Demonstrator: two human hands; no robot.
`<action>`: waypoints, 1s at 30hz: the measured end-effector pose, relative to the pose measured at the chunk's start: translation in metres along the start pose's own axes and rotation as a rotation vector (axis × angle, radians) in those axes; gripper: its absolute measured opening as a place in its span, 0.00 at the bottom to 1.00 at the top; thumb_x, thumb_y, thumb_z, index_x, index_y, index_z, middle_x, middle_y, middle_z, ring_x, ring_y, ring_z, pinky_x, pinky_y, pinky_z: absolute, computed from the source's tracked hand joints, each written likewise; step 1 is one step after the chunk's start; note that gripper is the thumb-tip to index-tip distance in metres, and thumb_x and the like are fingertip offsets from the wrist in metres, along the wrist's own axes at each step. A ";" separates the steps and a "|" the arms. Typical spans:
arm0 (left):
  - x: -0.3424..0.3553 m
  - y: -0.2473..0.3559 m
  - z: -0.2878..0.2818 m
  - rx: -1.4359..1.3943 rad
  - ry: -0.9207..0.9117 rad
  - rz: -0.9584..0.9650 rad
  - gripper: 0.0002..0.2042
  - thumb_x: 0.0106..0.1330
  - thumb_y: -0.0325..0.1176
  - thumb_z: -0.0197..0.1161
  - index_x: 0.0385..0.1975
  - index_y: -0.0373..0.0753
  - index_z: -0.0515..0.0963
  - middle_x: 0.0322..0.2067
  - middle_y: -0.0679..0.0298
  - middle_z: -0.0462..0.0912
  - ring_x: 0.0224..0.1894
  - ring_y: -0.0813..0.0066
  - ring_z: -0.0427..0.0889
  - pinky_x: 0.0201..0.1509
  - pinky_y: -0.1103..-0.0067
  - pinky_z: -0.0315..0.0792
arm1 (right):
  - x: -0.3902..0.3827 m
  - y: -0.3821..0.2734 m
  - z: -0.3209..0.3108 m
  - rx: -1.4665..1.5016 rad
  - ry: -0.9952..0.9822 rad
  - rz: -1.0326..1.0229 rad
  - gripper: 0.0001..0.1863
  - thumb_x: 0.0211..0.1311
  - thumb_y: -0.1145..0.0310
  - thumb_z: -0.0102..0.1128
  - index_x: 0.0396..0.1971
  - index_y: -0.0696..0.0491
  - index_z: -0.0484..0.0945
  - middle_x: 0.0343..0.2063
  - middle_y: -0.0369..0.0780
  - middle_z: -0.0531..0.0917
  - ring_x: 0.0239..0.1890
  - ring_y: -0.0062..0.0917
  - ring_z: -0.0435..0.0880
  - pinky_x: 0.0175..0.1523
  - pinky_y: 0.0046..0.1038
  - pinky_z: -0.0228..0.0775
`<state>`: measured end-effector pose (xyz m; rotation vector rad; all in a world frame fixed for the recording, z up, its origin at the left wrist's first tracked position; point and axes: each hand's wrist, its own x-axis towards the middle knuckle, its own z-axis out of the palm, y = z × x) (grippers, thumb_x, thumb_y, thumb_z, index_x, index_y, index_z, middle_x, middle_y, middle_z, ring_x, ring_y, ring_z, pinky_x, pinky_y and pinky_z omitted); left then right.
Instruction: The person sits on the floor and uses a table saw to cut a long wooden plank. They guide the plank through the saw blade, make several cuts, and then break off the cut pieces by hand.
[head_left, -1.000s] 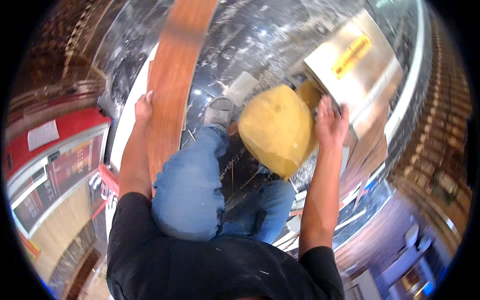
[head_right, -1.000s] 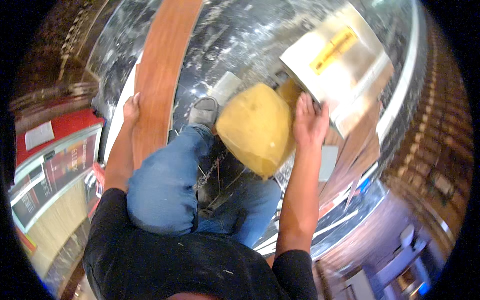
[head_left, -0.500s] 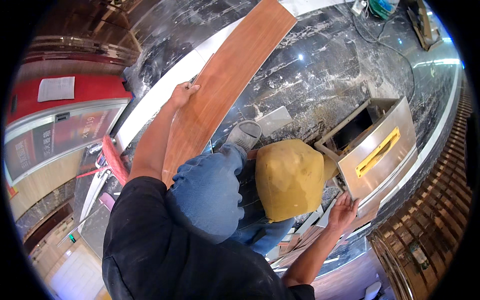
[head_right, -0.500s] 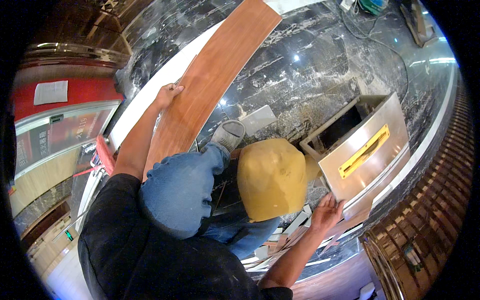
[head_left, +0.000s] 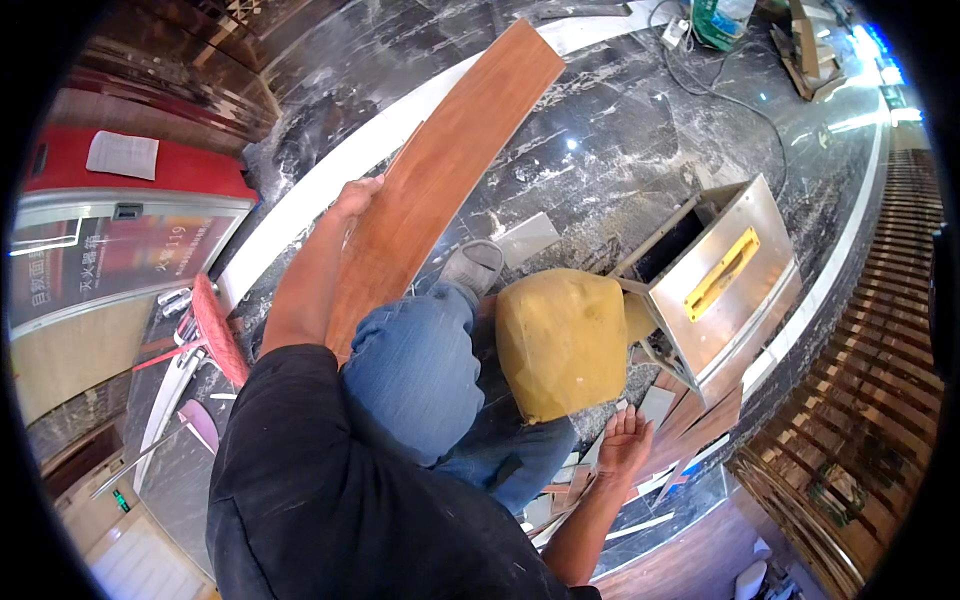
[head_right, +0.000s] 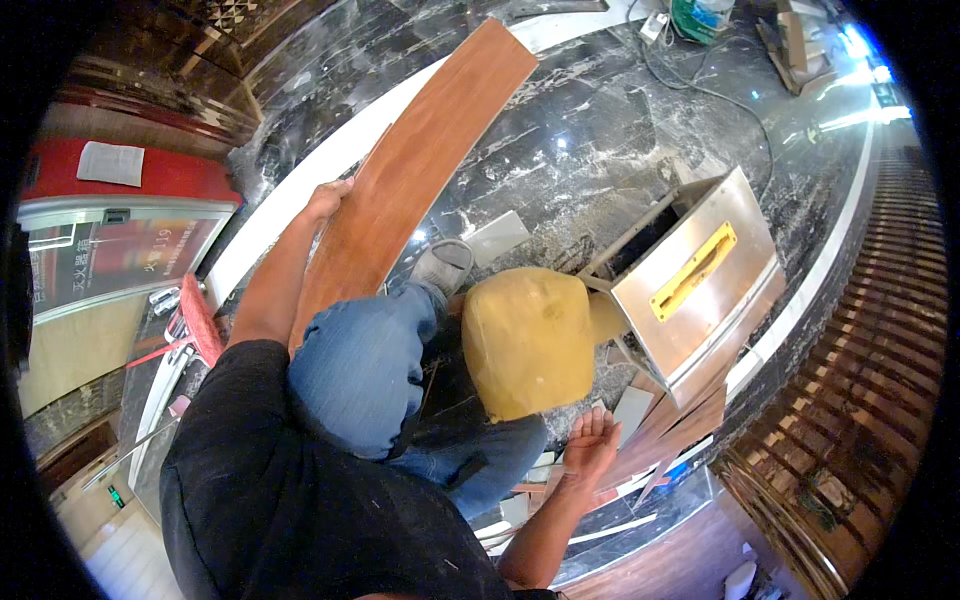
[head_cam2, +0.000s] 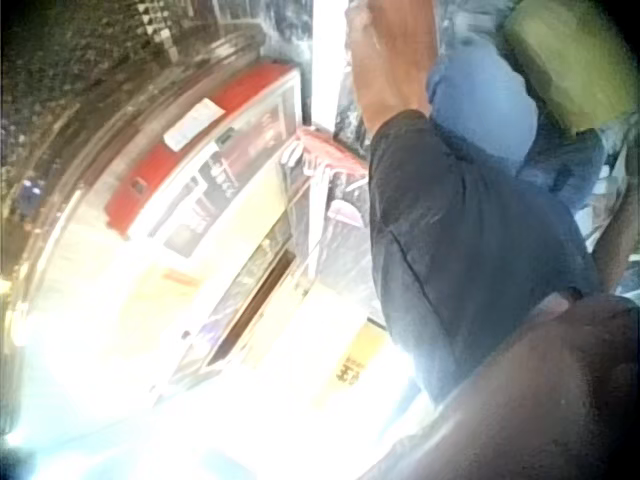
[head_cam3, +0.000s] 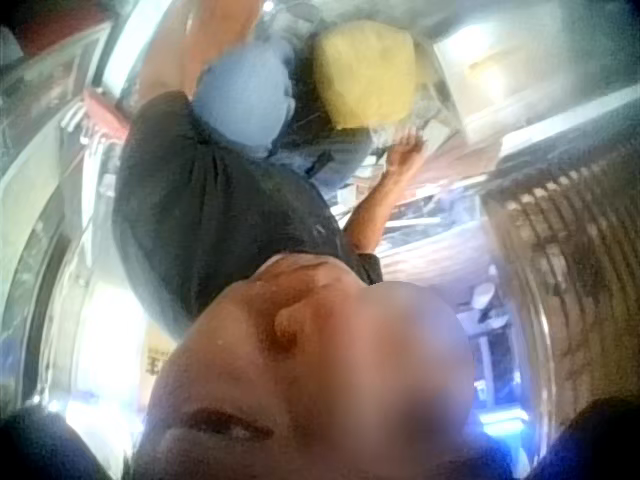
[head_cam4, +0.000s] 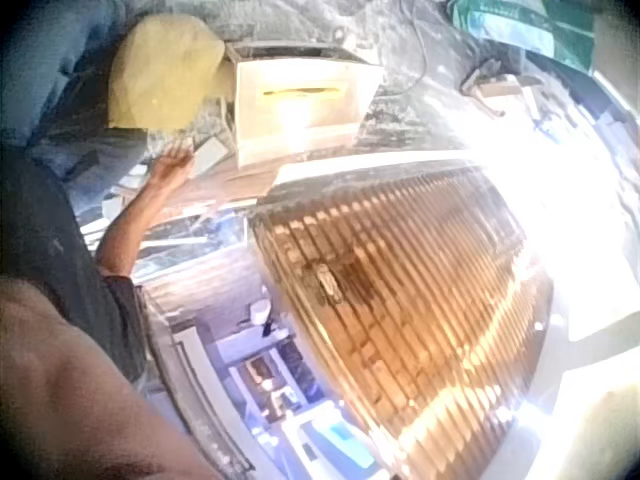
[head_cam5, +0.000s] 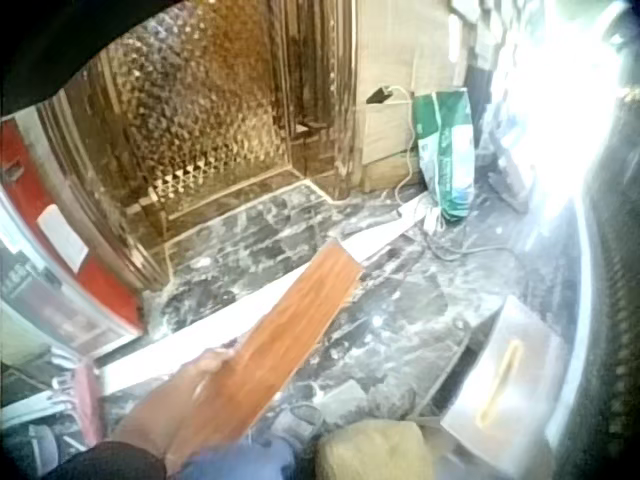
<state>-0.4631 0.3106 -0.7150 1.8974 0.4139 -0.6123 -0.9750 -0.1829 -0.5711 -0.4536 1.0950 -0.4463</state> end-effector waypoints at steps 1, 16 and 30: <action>-0.002 -0.002 0.002 -0.042 0.048 0.018 0.27 0.70 0.52 0.58 0.48 0.29 0.81 0.46 0.53 0.84 0.50 0.63 0.81 0.56 0.71 0.71 | -0.007 -0.001 -0.006 0.013 -0.045 -0.017 0.19 0.72 0.51 0.49 0.41 0.53 0.77 0.42 0.43 0.83 0.42 0.31 0.82 0.47 0.33 0.78; -0.216 0.287 -0.055 0.796 0.299 1.129 0.16 0.72 0.43 0.53 0.36 0.37 0.81 0.38 0.54 0.82 0.43 0.52 0.80 0.48 0.66 0.72 | -0.103 -0.052 0.118 -0.687 -0.195 -0.742 0.15 0.70 0.65 0.55 0.47 0.60 0.75 0.42 0.41 0.81 0.46 0.25 0.80 0.53 0.27 0.72; -0.358 0.365 0.167 -0.186 -0.337 1.250 0.02 0.63 0.25 0.64 0.29 0.38 0.79 0.30 0.68 0.79 0.38 0.77 0.77 0.45 0.76 0.70 | -0.107 -0.071 0.271 -0.313 -0.329 -1.202 0.19 0.67 0.62 0.61 0.47 0.63 0.73 0.39 0.41 0.82 0.42 0.20 0.78 0.50 0.26 0.71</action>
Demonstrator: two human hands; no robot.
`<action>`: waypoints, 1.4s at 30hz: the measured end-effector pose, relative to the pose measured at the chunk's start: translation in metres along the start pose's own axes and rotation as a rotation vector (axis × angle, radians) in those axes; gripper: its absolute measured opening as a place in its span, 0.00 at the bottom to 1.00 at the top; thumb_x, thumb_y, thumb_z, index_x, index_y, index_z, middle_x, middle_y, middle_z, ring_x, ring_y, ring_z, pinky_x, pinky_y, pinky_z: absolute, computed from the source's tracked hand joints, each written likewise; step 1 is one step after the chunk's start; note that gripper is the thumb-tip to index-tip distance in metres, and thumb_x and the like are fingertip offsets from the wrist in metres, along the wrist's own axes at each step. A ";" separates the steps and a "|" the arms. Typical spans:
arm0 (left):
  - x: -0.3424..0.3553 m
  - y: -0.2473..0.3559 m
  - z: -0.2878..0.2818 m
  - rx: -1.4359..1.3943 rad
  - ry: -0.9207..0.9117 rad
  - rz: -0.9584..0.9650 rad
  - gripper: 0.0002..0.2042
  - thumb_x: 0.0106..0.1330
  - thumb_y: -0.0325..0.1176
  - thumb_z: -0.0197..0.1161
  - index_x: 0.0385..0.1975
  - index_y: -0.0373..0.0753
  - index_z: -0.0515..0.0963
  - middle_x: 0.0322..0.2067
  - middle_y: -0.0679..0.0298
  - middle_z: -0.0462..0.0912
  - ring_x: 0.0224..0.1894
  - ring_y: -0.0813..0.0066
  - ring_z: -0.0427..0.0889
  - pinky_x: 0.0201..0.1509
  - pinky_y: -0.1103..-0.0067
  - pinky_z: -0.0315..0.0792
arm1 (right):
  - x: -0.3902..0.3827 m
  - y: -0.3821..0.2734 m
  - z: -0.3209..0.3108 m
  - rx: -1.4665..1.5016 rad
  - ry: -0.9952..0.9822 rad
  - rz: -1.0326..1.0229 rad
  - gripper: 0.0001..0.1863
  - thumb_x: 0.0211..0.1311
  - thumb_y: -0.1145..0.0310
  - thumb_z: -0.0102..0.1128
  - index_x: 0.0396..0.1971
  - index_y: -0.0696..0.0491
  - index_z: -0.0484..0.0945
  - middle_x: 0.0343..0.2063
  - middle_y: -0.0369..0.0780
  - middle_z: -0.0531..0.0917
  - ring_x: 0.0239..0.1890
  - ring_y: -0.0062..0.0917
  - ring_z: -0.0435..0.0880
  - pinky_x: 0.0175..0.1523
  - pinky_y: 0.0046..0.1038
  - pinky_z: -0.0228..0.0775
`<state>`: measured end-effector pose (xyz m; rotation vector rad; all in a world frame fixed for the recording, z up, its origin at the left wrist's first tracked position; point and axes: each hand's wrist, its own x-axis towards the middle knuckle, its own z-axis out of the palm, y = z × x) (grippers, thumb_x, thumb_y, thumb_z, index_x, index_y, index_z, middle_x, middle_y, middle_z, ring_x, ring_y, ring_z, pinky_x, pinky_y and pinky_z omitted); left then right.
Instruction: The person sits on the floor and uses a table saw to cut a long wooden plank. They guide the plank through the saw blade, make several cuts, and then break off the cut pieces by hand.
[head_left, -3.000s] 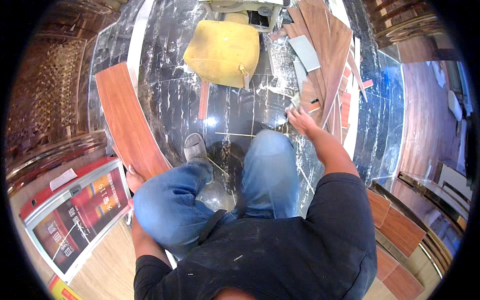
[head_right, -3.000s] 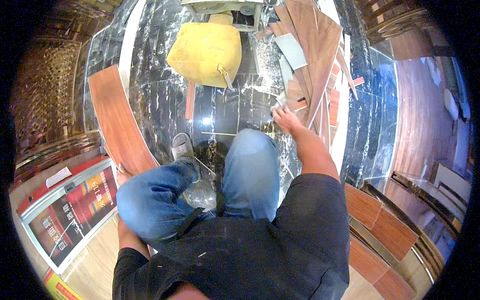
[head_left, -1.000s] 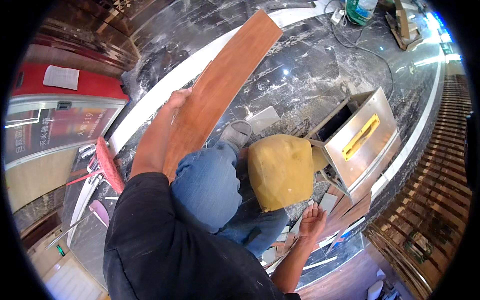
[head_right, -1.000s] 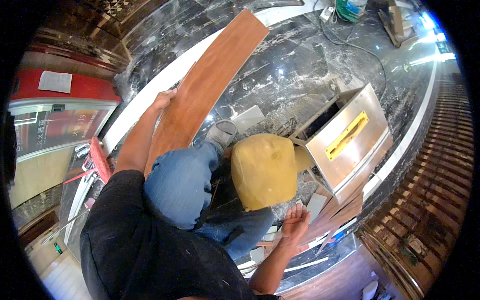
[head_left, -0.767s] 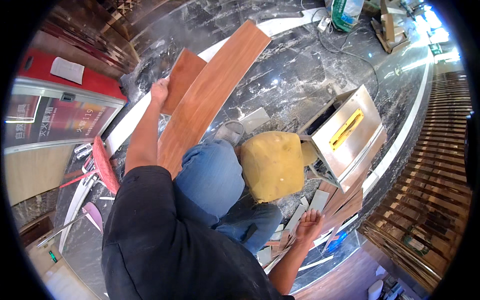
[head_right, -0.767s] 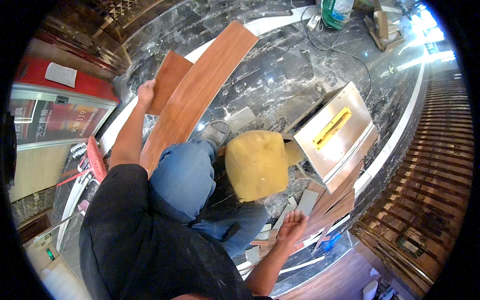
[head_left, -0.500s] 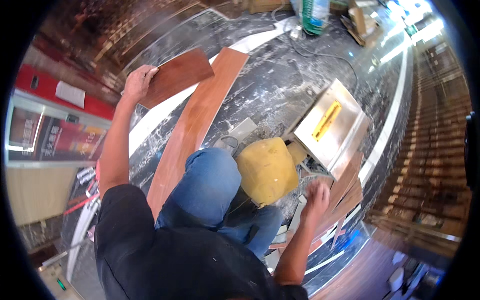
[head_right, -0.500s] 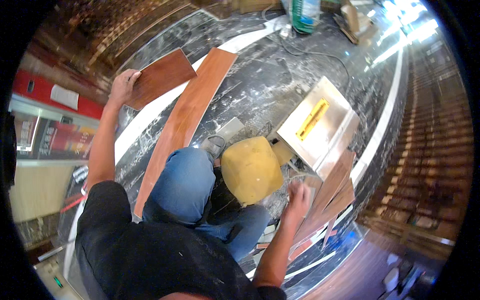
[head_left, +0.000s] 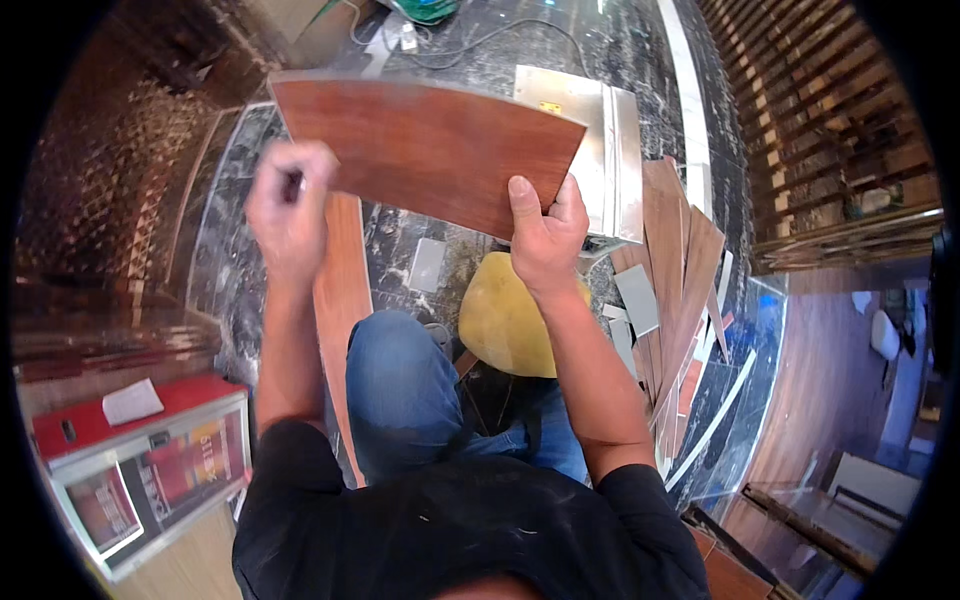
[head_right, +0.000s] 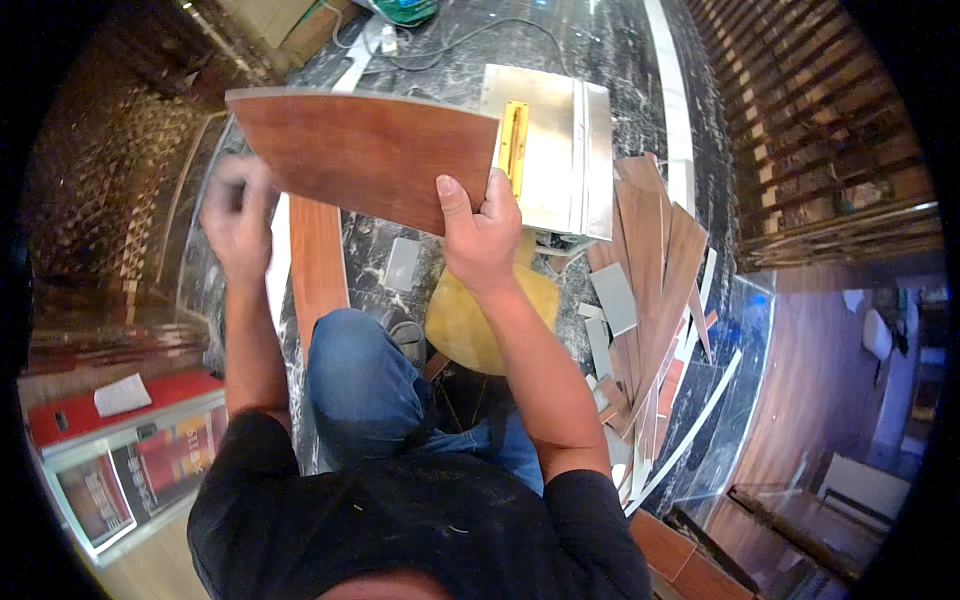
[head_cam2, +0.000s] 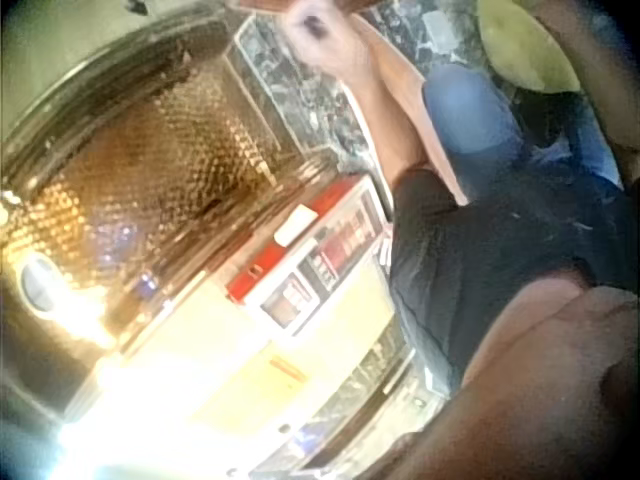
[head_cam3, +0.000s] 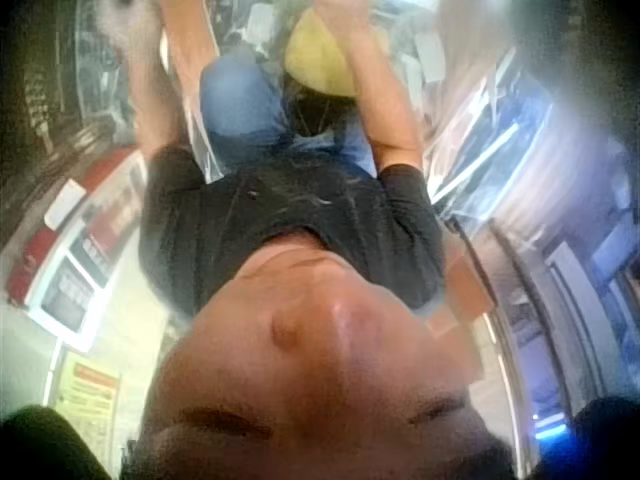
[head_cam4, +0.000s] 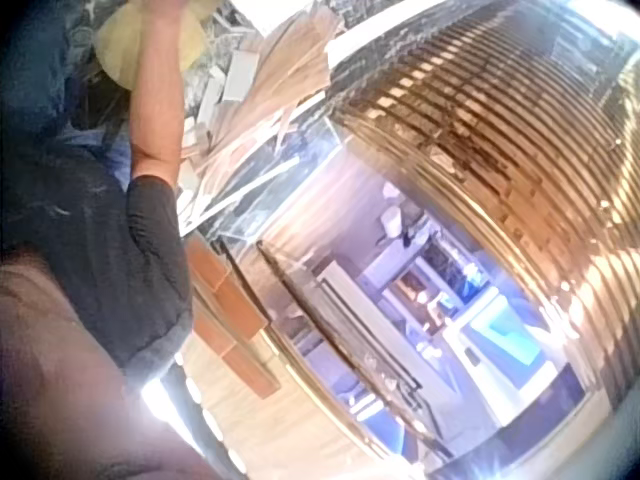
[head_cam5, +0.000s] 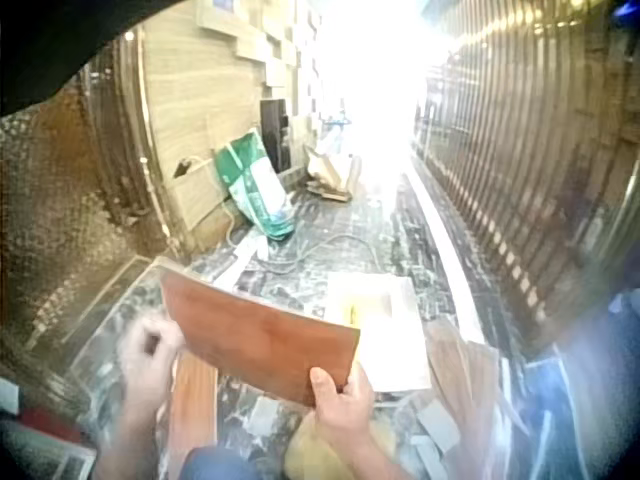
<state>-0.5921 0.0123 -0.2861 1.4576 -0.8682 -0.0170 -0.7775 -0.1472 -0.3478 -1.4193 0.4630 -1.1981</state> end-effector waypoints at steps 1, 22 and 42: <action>-0.019 -0.018 0.001 -0.031 -0.245 -0.190 0.01 0.64 0.25 0.63 0.31 0.39 0.78 0.32 0.69 0.78 0.39 0.80 0.75 0.45 0.77 0.70 | 0.003 0.002 0.006 0.018 0.049 -0.034 0.19 0.68 0.62 0.60 0.48 0.63 0.73 0.40 0.41 0.81 0.44 0.20 0.78 0.51 0.26 0.71; 0.082 -0.318 0.208 -1.139 -0.120 -0.990 0.18 0.68 0.24 0.58 0.57 0.36 0.67 0.53 0.59 0.76 0.57 0.64 0.75 0.66 0.60 0.69 | 0.094 0.220 -0.221 -1.406 0.119 0.600 0.29 0.74 0.50 0.36 0.46 0.60 0.77 0.42 0.58 0.81 0.48 0.57 0.77 0.53 0.47 0.68; 0.079 -0.368 0.243 -0.881 -0.165 -0.973 0.16 0.66 0.25 0.62 0.53 0.32 0.70 0.50 0.59 0.77 0.54 0.67 0.76 0.64 0.71 0.72 | 0.066 0.216 -0.208 -1.249 0.161 0.567 0.28 0.73 0.50 0.39 0.37 0.62 0.78 0.38 0.60 0.80 0.44 0.58 0.77 0.49 0.49 0.67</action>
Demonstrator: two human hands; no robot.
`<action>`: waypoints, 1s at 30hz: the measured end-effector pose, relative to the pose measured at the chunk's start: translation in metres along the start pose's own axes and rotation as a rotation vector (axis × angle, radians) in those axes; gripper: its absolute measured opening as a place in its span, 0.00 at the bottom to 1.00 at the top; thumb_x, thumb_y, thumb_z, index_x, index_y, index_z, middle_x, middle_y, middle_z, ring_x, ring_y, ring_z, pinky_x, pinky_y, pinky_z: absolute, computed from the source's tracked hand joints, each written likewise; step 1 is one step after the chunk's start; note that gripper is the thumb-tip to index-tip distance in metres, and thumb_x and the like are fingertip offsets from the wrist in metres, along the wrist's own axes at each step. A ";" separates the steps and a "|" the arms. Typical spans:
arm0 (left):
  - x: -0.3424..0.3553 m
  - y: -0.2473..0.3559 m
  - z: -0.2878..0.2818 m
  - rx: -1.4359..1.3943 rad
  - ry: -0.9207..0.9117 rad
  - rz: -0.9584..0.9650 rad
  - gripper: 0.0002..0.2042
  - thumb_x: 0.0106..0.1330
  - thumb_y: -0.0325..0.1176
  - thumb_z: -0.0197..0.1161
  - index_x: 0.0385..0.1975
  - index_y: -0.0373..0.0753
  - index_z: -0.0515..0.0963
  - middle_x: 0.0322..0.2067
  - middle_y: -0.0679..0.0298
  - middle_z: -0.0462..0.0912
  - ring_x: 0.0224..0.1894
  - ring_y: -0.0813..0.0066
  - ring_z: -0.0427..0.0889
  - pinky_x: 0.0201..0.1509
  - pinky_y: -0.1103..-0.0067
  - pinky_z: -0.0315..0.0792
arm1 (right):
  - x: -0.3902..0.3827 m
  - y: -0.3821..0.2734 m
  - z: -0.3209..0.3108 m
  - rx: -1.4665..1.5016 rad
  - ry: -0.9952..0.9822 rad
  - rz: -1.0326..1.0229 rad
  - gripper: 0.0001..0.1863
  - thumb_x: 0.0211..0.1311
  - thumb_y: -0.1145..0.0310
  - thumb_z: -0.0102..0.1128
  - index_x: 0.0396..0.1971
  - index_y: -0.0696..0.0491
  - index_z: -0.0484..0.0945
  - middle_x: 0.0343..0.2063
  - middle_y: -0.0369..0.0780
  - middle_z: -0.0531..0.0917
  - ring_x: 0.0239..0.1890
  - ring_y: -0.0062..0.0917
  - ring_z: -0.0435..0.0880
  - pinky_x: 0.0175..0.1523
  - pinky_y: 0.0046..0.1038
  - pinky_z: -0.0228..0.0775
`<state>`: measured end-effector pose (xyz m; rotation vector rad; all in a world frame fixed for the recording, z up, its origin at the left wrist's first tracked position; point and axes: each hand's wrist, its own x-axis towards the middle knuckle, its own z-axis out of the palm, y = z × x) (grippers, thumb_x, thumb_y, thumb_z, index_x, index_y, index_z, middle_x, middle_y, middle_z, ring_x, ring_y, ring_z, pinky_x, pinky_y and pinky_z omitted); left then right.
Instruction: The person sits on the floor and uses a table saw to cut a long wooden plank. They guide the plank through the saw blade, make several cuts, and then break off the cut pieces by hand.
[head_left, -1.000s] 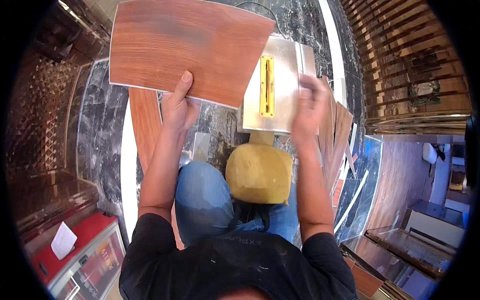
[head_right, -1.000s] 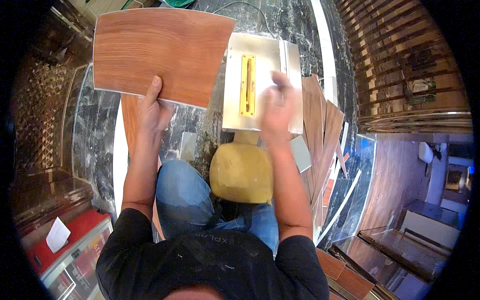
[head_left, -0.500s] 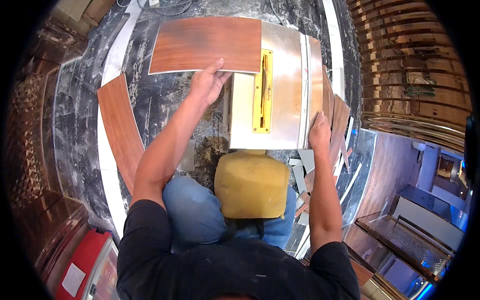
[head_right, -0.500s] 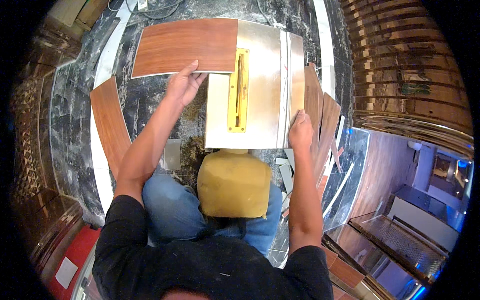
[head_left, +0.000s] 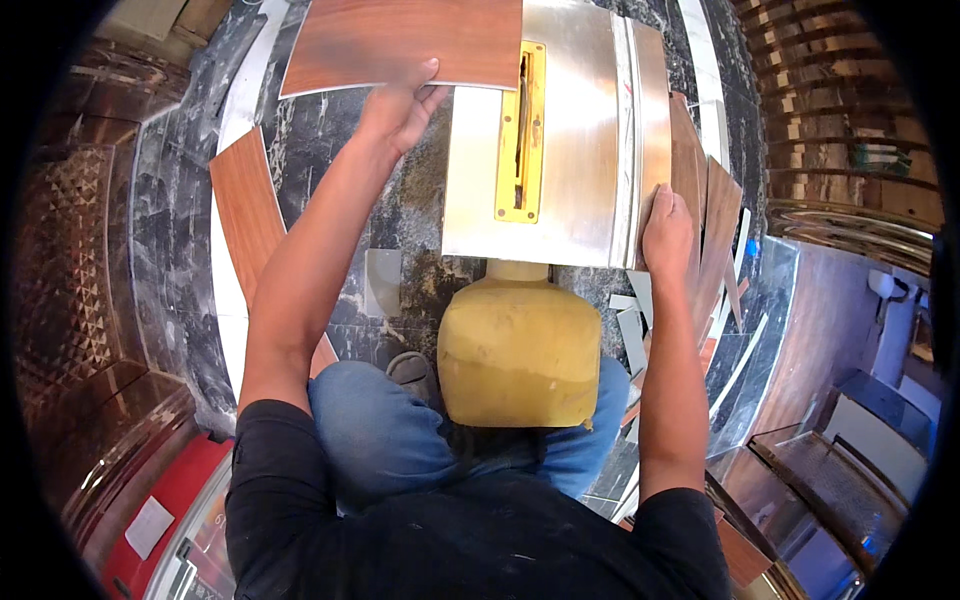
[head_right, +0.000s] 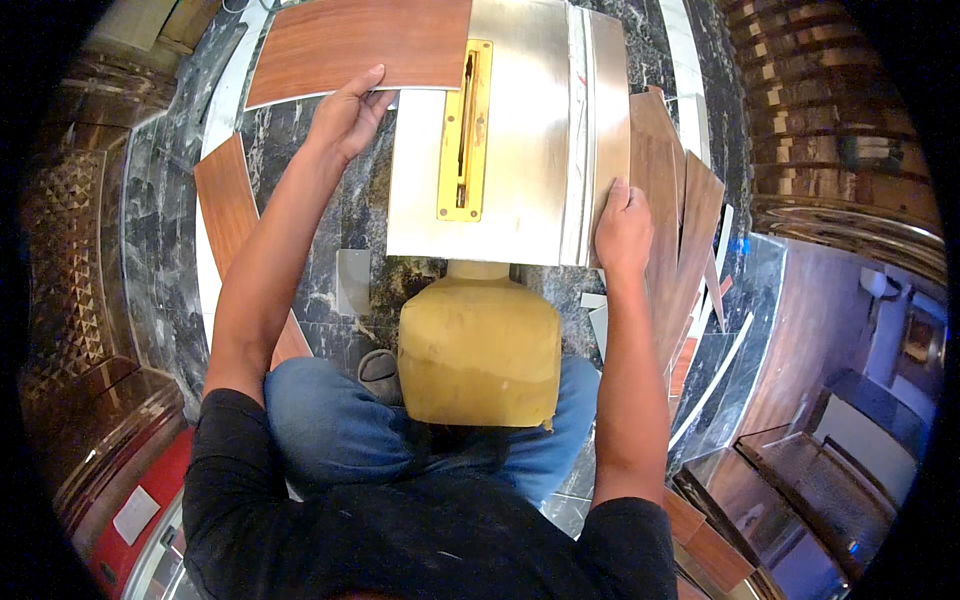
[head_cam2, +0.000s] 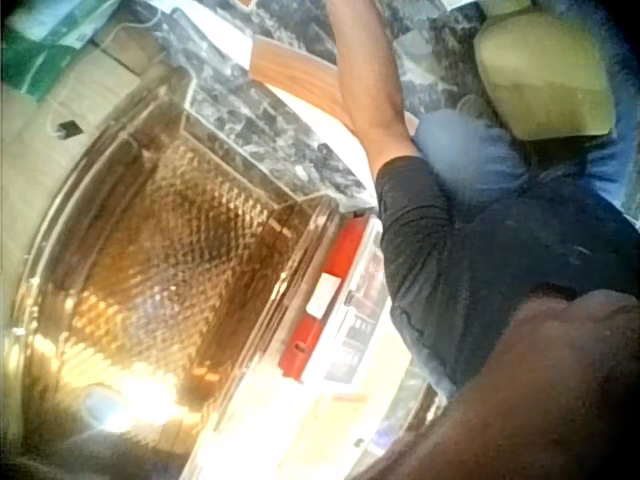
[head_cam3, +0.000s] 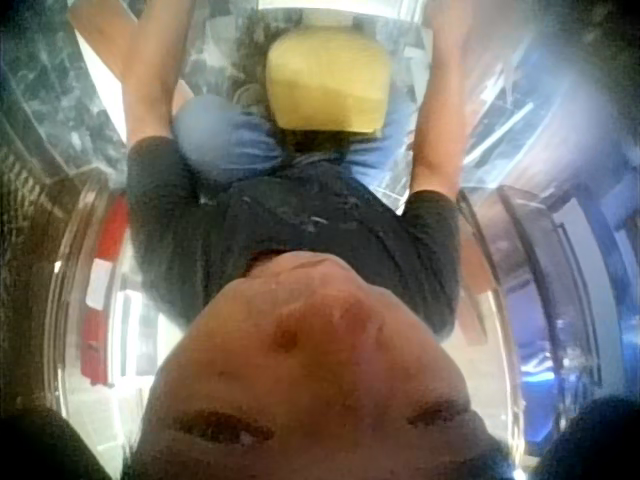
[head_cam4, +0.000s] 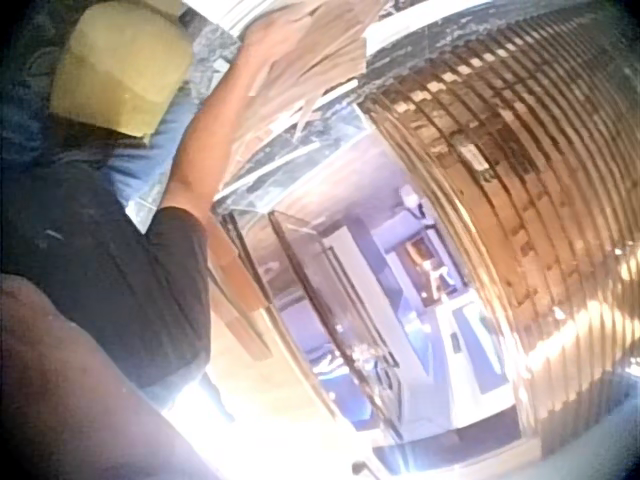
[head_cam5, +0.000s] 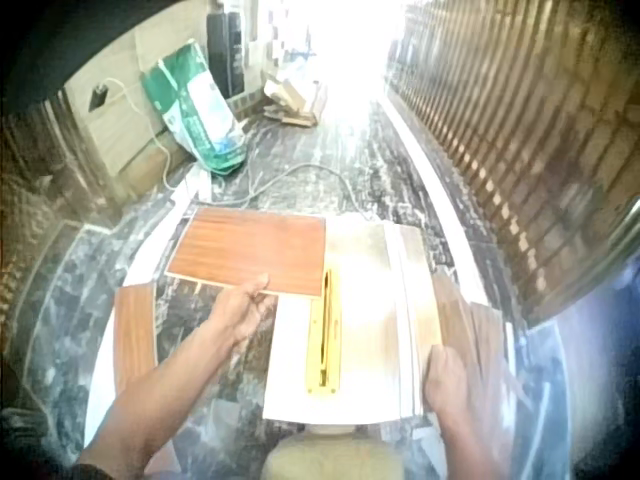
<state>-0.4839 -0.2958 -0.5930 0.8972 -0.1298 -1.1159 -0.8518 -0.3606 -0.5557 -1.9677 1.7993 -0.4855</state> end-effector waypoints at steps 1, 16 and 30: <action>0.000 -0.001 0.002 -0.003 0.002 -0.002 0.16 0.66 0.25 0.62 0.53 0.32 0.70 0.50 0.59 0.77 0.55 0.67 0.76 0.65 0.72 0.72 | 0.001 0.002 -0.001 0.002 -0.006 0.007 0.29 0.73 0.49 0.39 0.38 0.63 0.78 0.38 0.60 0.80 0.44 0.58 0.77 0.50 0.49 0.67; -0.009 -0.003 0.010 0.026 0.022 0.003 0.16 0.65 0.25 0.64 0.51 0.34 0.70 0.49 0.60 0.77 0.54 0.69 0.76 0.64 0.74 0.72 | 0.003 0.007 0.000 0.023 -0.008 0.010 0.30 0.71 0.48 0.40 0.35 0.64 0.78 0.39 0.61 0.80 0.45 0.58 0.78 0.51 0.48 0.67; -0.014 -0.002 0.009 0.031 0.036 -0.015 0.16 0.64 0.25 0.65 0.50 0.34 0.71 0.49 0.60 0.77 0.53 0.69 0.77 0.62 0.76 0.73 | 0.006 0.005 0.001 0.002 -0.011 0.030 0.30 0.71 0.48 0.40 0.34 0.64 0.77 0.39 0.61 0.80 0.45 0.58 0.77 0.52 0.47 0.66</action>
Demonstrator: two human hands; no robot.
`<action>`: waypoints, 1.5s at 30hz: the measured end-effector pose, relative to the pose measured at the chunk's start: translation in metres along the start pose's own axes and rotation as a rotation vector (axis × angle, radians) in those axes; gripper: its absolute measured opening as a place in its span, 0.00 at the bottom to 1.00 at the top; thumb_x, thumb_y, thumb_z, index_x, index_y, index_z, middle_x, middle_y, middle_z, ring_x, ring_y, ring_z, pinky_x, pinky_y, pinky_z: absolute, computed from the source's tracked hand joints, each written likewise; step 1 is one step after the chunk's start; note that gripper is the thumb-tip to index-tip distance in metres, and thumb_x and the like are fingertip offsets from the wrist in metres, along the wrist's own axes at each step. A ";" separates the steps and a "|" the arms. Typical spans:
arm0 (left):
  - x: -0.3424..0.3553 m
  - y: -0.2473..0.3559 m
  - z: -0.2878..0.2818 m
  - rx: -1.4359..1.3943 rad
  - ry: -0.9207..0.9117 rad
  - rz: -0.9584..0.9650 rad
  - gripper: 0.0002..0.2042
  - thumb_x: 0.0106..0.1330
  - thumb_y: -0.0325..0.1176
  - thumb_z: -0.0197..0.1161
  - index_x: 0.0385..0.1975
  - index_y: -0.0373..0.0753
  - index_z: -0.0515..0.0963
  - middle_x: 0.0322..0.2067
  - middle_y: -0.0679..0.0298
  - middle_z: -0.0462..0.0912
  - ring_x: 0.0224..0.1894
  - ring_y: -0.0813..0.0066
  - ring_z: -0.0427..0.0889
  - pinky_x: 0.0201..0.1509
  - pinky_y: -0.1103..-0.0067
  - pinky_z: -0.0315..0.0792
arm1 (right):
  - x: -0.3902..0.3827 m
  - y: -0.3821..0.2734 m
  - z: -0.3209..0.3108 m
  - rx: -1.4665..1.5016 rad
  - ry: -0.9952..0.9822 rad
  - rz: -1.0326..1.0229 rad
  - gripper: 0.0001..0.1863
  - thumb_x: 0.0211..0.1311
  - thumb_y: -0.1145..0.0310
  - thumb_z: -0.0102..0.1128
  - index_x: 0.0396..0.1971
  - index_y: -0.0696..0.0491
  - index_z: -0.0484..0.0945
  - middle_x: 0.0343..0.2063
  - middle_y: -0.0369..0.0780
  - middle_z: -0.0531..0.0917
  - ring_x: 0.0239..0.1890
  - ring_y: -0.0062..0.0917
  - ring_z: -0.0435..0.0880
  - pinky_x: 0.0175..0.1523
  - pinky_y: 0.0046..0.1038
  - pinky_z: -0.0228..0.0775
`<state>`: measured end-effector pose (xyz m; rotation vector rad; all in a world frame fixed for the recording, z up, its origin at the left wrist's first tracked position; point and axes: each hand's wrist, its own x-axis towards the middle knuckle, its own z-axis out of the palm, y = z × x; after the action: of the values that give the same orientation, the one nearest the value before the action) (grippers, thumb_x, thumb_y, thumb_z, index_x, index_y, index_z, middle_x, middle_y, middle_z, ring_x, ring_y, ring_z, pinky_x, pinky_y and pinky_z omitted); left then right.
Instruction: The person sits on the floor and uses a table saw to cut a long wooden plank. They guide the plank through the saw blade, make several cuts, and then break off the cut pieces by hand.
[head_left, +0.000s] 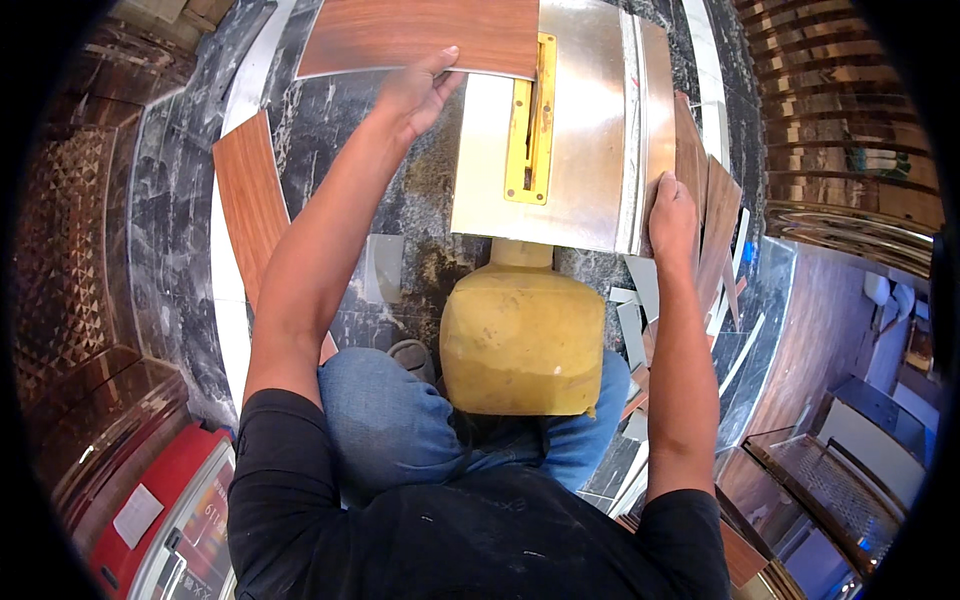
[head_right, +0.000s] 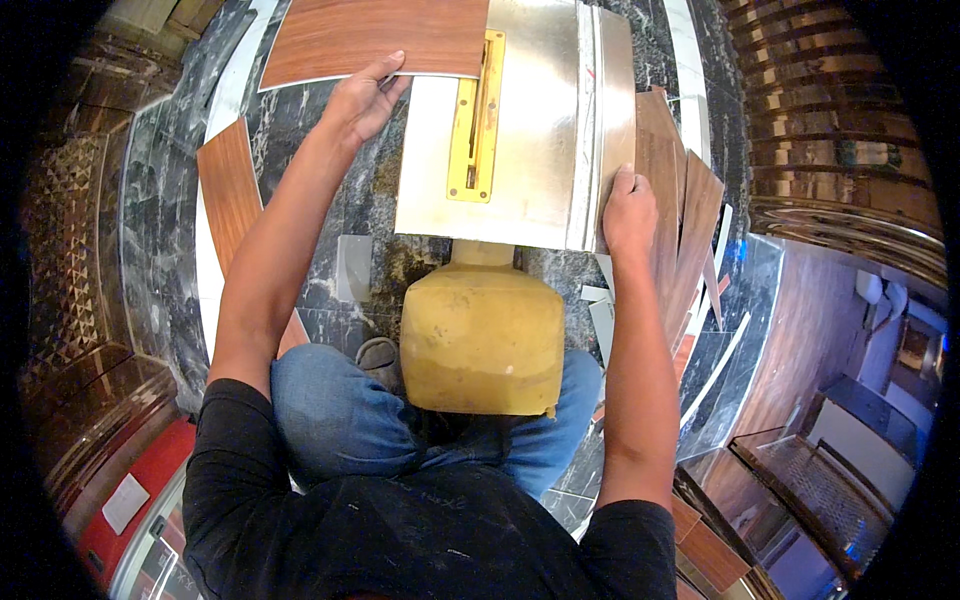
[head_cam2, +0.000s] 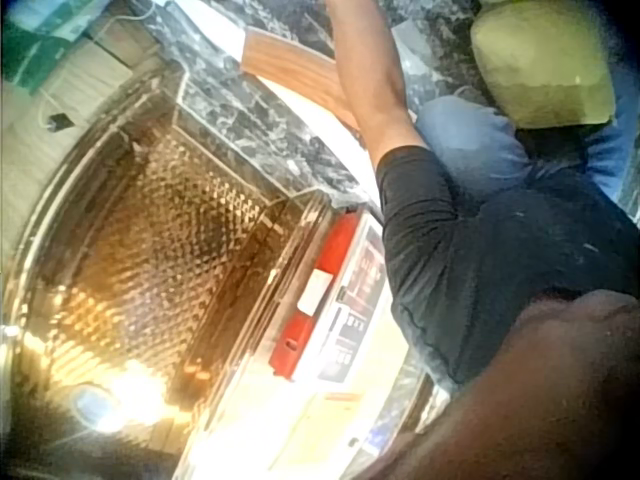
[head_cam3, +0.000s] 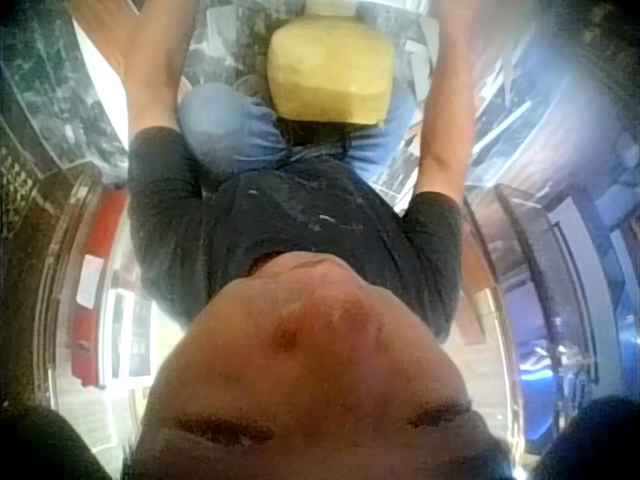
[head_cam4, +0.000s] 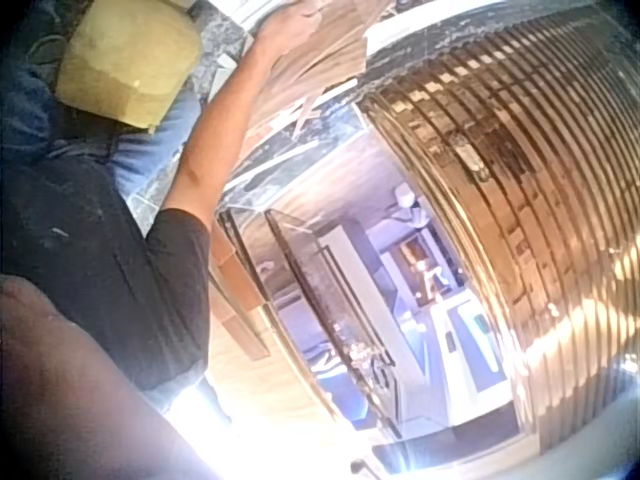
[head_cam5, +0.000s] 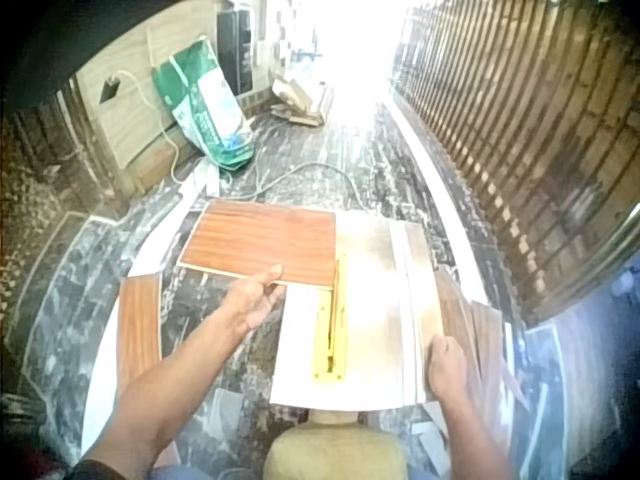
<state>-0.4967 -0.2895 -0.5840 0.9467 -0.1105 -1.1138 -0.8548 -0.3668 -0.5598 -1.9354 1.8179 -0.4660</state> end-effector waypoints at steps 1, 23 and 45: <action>-0.001 0.000 0.000 0.005 0.006 -0.004 0.16 0.64 0.25 0.65 0.50 0.34 0.71 0.49 0.60 0.77 0.53 0.69 0.76 0.63 0.76 0.73 | 0.000 0.000 -0.001 0.000 -0.002 -0.002 0.30 0.71 0.48 0.39 0.35 0.64 0.77 0.39 0.61 0.80 0.45 0.58 0.77 0.52 0.47 0.66; -0.028 -0.006 -0.009 0.044 0.023 -0.036 0.16 0.65 0.27 0.66 0.51 0.35 0.72 0.49 0.62 0.77 0.54 0.71 0.76 0.61 0.77 0.73 | 0.001 0.001 0.000 0.029 -0.002 -0.013 0.30 0.70 0.48 0.40 0.37 0.64 0.78 0.39 0.62 0.79 0.46 0.57 0.77 0.53 0.46 0.66; -0.057 -0.008 -0.012 0.067 0.056 -0.089 0.19 0.64 0.26 0.66 0.52 0.36 0.70 0.50 0.61 0.77 0.53 0.70 0.76 0.60 0.76 0.75 | 0.001 0.001 -0.002 0.019 -0.022 -0.028 0.30 0.70 0.49 0.39 0.37 0.64 0.79 0.40 0.61 0.80 0.47 0.57 0.77 0.54 0.46 0.66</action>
<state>-0.5236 -0.2376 -0.5756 1.0497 -0.0607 -1.1708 -0.8566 -0.3684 -0.5584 -1.9472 1.7687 -0.4678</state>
